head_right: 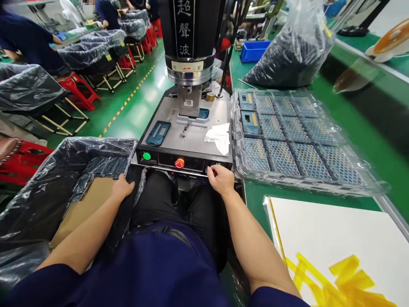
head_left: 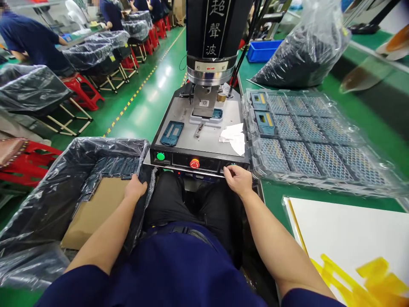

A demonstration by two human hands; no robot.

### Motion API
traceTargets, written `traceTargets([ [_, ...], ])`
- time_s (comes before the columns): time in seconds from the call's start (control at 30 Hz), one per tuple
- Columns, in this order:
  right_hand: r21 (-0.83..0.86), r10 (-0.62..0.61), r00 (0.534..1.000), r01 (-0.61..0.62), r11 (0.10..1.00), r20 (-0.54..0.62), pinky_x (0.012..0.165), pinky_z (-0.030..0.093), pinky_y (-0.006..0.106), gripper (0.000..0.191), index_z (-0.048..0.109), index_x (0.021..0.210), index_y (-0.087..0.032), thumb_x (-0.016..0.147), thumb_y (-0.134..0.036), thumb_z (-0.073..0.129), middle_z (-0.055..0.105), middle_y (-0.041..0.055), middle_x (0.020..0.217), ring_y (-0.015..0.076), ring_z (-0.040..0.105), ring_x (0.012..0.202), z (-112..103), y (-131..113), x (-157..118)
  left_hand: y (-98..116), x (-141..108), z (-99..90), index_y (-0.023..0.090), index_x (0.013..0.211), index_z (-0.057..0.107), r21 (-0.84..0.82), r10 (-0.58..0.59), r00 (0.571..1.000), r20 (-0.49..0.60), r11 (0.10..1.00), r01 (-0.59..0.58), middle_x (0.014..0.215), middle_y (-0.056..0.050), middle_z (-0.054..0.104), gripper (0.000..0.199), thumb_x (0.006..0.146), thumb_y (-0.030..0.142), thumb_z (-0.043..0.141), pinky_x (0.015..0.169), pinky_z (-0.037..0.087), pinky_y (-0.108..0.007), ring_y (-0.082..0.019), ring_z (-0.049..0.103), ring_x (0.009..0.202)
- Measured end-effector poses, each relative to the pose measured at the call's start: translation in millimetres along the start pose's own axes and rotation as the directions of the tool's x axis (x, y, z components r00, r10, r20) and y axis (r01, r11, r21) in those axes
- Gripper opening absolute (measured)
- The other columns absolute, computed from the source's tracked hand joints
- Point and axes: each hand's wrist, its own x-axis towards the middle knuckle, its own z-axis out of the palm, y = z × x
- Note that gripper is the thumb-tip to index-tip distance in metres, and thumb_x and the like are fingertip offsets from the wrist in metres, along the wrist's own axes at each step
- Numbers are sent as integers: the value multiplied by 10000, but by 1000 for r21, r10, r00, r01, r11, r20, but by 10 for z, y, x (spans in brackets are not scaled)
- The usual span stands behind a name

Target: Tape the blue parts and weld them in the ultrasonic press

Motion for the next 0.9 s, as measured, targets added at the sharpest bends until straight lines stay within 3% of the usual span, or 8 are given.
traceTargets([
  [0.37,-9,49,997,-49,999,53,585,376,250,313,678,709,-183,870,-385,500,648,29,620,139,563,570,-6,-15,-4,-1,-4,-9,138,1274,391,15,4,1000,8,1000,-4,1188,-235,618,606,802,499,511,874,483,-443,-363,619,1084],
  [0.63,92,111,984,-125,988,141,592,419,253,306,661,709,-204,877,-401,498,660,16,643,145,590,575,-166,-212,52,-73,89,3,124,1192,421,69,93,991,95,993,-100,1113,-246,642,512,829,482,465,835,489,-429,-357,641,1038],
  [0.73,84,70,987,-83,993,145,617,440,258,268,676,764,-210,868,-394,510,676,20,680,152,604,604,-261,-338,377,-81,124,48,139,1173,429,57,91,993,75,994,-95,1091,-231,651,477,847,488,419,819,487,-438,-362,648,1008],
  [0.9,-96,-45,984,62,993,172,744,472,302,237,698,874,-198,838,-369,537,689,68,827,203,630,786,-162,-424,1399,-60,140,60,164,1133,440,-3,99,990,99,995,-99,1055,-203,664,427,857,486,389,792,487,-436,-360,655,976],
])
